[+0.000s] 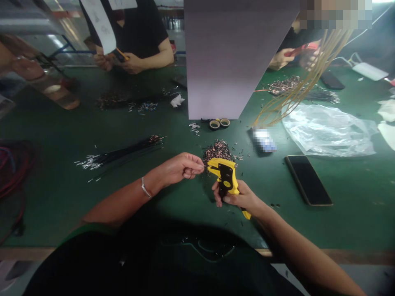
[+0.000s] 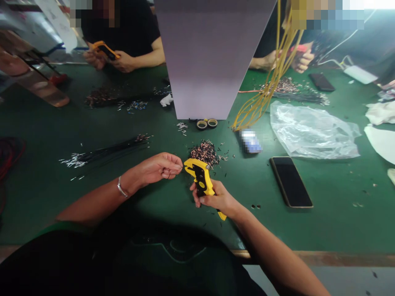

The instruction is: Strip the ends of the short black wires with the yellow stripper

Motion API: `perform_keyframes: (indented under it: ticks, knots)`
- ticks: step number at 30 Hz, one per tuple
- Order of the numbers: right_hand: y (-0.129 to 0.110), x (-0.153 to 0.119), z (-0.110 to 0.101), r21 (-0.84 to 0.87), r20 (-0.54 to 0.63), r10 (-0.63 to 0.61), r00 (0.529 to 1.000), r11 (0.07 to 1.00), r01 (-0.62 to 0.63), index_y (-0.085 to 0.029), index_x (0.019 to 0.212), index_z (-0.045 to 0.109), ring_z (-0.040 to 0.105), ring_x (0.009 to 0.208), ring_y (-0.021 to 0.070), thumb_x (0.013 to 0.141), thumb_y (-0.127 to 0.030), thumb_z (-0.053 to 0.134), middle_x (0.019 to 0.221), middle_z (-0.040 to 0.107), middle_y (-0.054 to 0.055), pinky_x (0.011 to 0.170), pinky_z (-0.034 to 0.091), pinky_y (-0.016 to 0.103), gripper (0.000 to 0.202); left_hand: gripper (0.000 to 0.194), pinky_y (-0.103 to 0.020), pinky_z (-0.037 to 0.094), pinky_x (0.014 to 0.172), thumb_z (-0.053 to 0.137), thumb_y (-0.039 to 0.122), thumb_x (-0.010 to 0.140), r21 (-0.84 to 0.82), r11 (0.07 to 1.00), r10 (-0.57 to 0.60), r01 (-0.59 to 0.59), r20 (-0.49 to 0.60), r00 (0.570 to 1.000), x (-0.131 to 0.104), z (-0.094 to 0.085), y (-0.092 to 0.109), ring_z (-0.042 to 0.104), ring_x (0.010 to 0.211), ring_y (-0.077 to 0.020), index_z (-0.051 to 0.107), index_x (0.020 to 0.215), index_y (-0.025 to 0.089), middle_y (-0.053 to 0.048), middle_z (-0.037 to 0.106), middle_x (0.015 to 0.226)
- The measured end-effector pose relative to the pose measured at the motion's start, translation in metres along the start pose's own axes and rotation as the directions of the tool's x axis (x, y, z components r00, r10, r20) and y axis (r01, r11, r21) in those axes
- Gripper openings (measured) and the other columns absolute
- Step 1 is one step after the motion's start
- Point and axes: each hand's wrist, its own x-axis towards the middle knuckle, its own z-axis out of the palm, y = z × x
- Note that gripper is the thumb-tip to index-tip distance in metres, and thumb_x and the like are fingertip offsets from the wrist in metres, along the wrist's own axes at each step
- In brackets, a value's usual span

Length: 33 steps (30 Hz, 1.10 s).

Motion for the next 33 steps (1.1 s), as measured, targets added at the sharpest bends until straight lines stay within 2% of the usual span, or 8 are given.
perform_keyframes:
  ticks: [12, 25, 33]
  knots:
    - [0.007, -0.003, 0.0, 0.001, -0.021, -0.007, 1.0, 1.0, 0.007, -0.013, 0.098, 0.065, 0.062, 0.057, 0.0149, 0.077, -0.026, 0.077, 0.07, 0.066, 0.003, 0.06, 0.052, 0.031, 0.027, 0.009, -0.02, 0.013, 0.043, 0.074, 0.013, 0.06, -0.036, 0.999, -0.014, 0.015, 0.039, 0.999, 0.0, -0.002, 0.0, 0.027, 0.044, -0.0011, 0.066, 0.062, 0.012, 0.003, 0.045, 0.052]
    - [-0.003, -0.004, 0.012, 0.02, -0.056, 0.059, 0.997, 0.998, -0.058, -0.015, 0.083, 0.061, 0.055, 0.047, 0.0122, 0.076, -0.027, 0.076, 0.058, 0.058, -0.003, 0.05, 0.049, 0.028, 0.021, 0.011, -0.021, 0.013, 0.042, 0.076, 0.014, 0.062, 0.006, 1.0, -0.024, 0.024, 0.023, 0.999, 0.001, -0.002, 0.001, 0.025, 0.044, -0.0026, 0.065, 0.061, 0.014, 0.003, 0.044, 0.051]
    - [-0.001, -0.006, 0.016, -0.014, -0.101, 0.079, 0.992, 0.997, -0.081, -0.017, 0.08, 0.057, 0.051, 0.043, 0.0109, 0.076, -0.026, 0.075, 0.054, 0.054, -0.005, 0.047, 0.047, 0.028, 0.02, 0.01, -0.022, 0.01, 0.043, 0.076, 0.015, 0.06, 0.043, 0.999, -0.02, 0.021, -0.018, 1.0, 0.0, -0.001, 0.002, 0.028, 0.045, -0.0035, 0.066, 0.061, 0.015, 0.001, 0.048, 0.052]
